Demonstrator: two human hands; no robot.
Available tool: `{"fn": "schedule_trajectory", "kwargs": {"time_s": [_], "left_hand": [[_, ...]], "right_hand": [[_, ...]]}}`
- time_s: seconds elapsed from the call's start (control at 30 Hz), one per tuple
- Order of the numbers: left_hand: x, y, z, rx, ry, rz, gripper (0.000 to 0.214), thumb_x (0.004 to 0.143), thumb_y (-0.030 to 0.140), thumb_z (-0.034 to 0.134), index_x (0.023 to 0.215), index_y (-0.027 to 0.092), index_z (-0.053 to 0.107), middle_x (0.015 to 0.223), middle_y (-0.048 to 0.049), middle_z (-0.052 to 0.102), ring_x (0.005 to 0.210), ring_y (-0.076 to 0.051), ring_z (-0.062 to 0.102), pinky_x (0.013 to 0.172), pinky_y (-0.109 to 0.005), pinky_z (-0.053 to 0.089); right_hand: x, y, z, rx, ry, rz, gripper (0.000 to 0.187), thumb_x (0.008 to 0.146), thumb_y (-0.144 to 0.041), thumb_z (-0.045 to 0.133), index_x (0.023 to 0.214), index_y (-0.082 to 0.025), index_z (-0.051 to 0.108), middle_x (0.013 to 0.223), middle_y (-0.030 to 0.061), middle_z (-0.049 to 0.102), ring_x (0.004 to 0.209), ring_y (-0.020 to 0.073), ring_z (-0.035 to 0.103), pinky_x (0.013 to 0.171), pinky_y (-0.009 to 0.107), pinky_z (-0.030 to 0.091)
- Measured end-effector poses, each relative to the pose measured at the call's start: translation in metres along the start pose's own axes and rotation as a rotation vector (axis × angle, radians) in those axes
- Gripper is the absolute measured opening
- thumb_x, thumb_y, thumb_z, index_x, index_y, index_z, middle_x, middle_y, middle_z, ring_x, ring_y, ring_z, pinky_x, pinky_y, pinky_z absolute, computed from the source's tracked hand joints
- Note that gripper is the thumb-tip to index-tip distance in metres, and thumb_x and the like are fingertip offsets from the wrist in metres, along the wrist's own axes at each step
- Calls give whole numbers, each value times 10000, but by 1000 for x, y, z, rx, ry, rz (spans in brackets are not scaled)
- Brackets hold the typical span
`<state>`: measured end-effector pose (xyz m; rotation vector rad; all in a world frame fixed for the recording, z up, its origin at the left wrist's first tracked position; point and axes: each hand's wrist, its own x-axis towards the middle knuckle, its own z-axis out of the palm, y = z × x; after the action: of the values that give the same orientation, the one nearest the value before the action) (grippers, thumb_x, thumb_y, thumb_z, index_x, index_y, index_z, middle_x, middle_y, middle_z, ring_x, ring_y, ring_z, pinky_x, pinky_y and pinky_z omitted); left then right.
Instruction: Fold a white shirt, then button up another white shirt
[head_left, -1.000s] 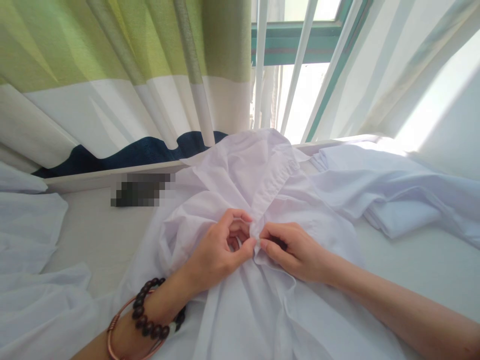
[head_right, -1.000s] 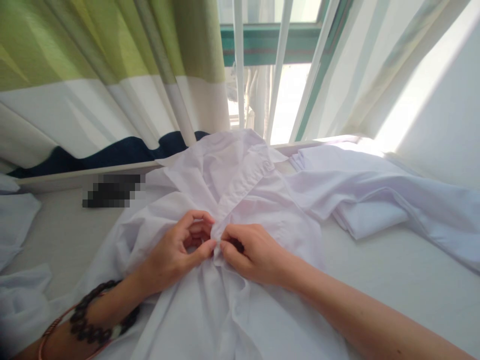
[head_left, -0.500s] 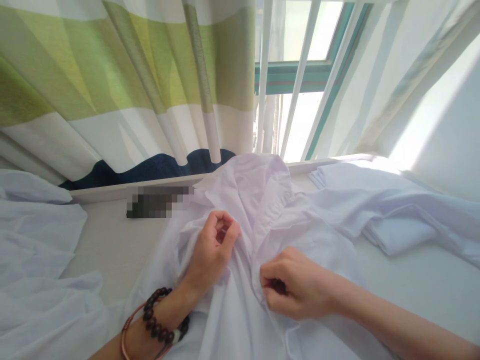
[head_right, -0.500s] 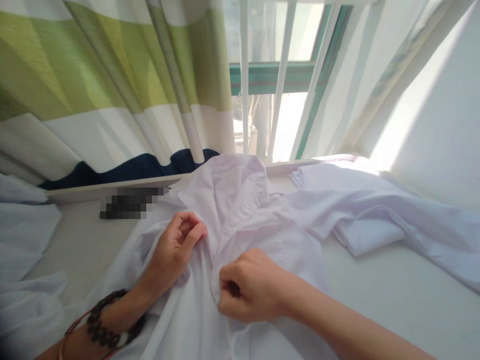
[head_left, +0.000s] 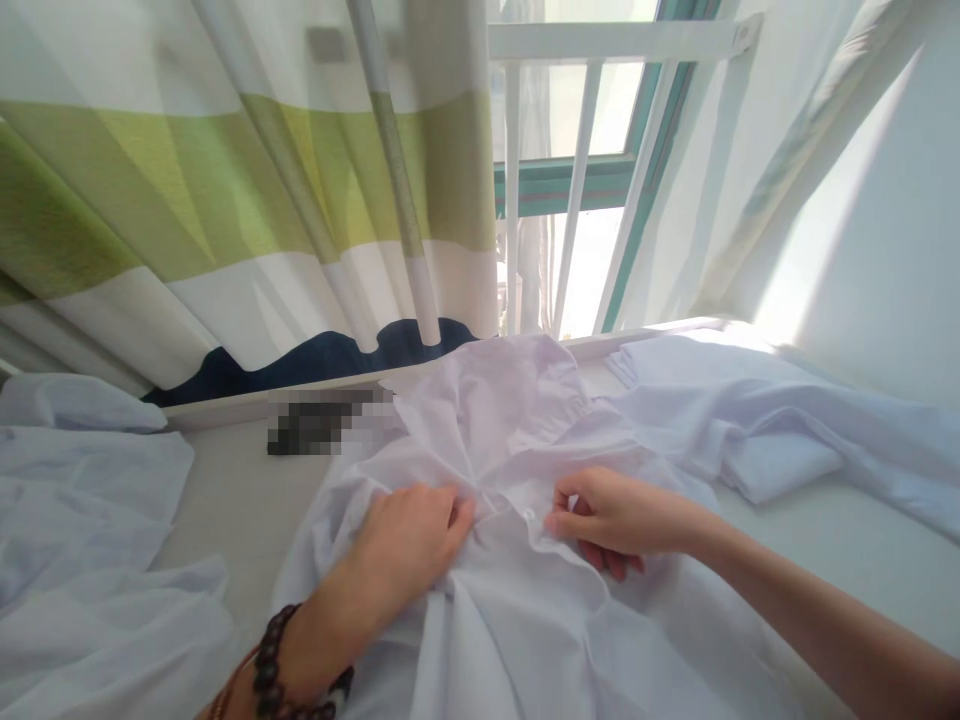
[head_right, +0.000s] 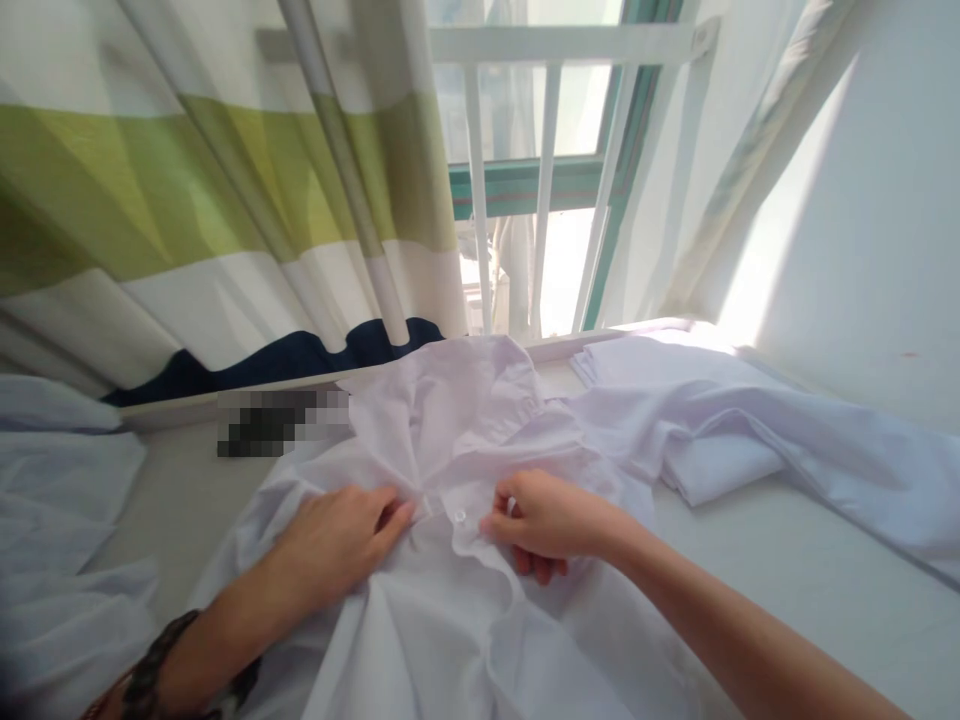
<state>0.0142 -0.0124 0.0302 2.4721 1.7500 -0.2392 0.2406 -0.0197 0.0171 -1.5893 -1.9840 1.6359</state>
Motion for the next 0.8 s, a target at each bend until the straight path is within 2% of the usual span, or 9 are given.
{"fn": "schedule_trajectory", "kwargs": {"time_s": [0.1, 0.2, 0.27, 0.37, 0.47, 0.57, 0.67, 0.73, 0.8], "left_hand": [[-11, -6, -12, -23, 12, 90, 283, 912, 330, 439, 801, 207, 668, 684, -37, 669, 603, -217, 619, 565, -294, 386], [-7, -9, -21, -7, 251, 255, 168, 889, 207, 496, 918, 211, 661, 905, -47, 683, 850, -232, 626, 742, -339, 445], [1, -10, -24, 51, 355, 407, 174, 882, 145, 506, 950, 201, 656, 1024, -65, 666, 1015, -254, 578, 878, -396, 417], [10, -11, -24, 128, 297, 533, 175, 904, 135, 484, 856, 172, 648, 866, -54, 675, 867, -226, 601, 873, -416, 413], [6, -15, -19, 177, 235, 567, 214, 906, 145, 480, 754, 168, 629, 733, -39, 646, 729, -209, 577, 767, -386, 421], [-4, -21, -13, 197, 299, 617, 205, 874, 140, 502, 707, 178, 614, 769, -51, 634, 790, -238, 555, 731, -381, 401], [-13, -27, -5, 117, 343, 662, 192, 865, 113, 476, 749, 183, 611, 801, -45, 621, 790, -224, 546, 737, -364, 402], [-15, -30, 0, 43, 343, 633, 182, 885, 123, 446, 824, 177, 609, 782, -40, 621, 759, -211, 558, 716, -343, 410], [-17, -33, 3, -25, 309, 508, 167, 903, 164, 432, 881, 167, 598, 756, -41, 628, 715, -205, 580, 665, -320, 409]], "right_hand": [[-12, -10, -9, -61, 20, 4, 211, 866, -371, 488, 760, -190, 508, 592, 7, 661, 421, 109, 564, 290, 150, 369], [-5, -28, -20, -118, 192, -26, 384, 911, -473, 397, 727, -169, 542, 596, 37, 676, 401, 106, 558, 286, 160, 364], [11, -38, -23, -115, 214, 3, 507, 928, -520, 327, 682, -147, 567, 569, 65, 668, 379, 108, 554, 285, 170, 355], [38, -40, -16, -33, 116, 92, 588, 933, -540, 293, 602, -136, 564, 553, 100, 663, 378, 127, 579, 286, 187, 340], [54, -28, 0, 37, 158, 81, 579, 929, -533, 326, 530, -163, 526, 468, 64, 618, 326, 119, 542, 302, 202, 344], [58, -14, 9, 87, 263, -9, 505, 918, -487, 407, 535, -177, 519, 413, 20, 583, 296, 102, 506, 323, 203, 355], [55, -11, 5, 212, 243, 13, 432, 908, -498, 438, 638, -177, 542, 437, 15, 606, 318, 109, 524, 277, 188, 256], [52, -13, -2, 341, 208, 46, 451, 919, -531, 406, 708, -163, 560, 452, 19, 610, 339, 107, 536, 275, 175, 221], [49, -16, -7, 450, 186, 56, 476, 936, -530, 375, 763, -140, 584, 466, 18, 605, 354, 94, 539, 286, 162, 221]]}}
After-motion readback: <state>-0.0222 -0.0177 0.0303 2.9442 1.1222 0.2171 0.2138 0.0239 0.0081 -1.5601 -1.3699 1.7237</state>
